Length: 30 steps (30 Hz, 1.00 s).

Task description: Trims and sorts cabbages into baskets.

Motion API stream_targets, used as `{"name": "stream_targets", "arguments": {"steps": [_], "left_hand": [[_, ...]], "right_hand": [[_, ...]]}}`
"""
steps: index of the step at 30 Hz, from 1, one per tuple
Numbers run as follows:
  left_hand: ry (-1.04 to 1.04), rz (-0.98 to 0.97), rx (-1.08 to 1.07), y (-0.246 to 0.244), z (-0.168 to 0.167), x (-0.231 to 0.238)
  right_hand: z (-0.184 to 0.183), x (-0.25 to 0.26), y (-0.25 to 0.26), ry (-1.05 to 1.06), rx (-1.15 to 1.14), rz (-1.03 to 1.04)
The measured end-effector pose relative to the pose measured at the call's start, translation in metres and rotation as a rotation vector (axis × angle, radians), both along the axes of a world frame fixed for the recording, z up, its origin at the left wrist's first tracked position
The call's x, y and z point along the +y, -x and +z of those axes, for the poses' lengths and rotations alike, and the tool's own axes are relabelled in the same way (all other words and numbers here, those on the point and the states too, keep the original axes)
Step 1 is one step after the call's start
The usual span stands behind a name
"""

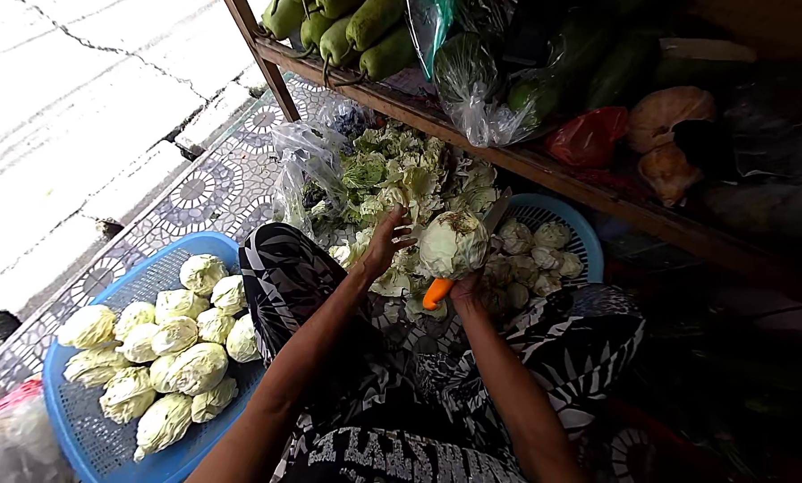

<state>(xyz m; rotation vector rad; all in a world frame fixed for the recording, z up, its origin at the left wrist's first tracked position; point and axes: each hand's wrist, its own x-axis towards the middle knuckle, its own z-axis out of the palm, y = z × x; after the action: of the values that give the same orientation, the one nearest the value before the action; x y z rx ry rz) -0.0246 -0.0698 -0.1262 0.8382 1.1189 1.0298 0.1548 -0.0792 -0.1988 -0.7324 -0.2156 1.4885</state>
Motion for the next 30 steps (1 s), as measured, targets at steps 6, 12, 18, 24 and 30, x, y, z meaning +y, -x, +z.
{"name": "stream_targets", "arguments": {"steps": [6, 12, 18, 24, 30], "left_hand": [[0.204, -0.102, -0.237, -0.012, -0.055, -0.010], [0.260, -0.003, 0.309, 0.030, -0.109, -0.002], [0.281, -0.272, 0.772, 0.055, -0.176, 0.003], [0.398, -0.318, 0.738, 0.060, -0.185, 0.012], [0.414, -0.367, 0.766, 0.062, -0.187, 0.019]], "right_hand": [[-0.008, 0.003, -0.006, 0.229, -0.522, 0.349], [-0.008, -0.015, -0.016, 0.254, -1.257, 0.691], [-0.026, -0.048, -0.008, 0.218, -1.550, 1.026], [-0.029, -0.085, 0.018, 0.233, -1.800, 1.180], [-0.024, -0.086, 0.030, 0.205, -1.838, 1.294]]}}
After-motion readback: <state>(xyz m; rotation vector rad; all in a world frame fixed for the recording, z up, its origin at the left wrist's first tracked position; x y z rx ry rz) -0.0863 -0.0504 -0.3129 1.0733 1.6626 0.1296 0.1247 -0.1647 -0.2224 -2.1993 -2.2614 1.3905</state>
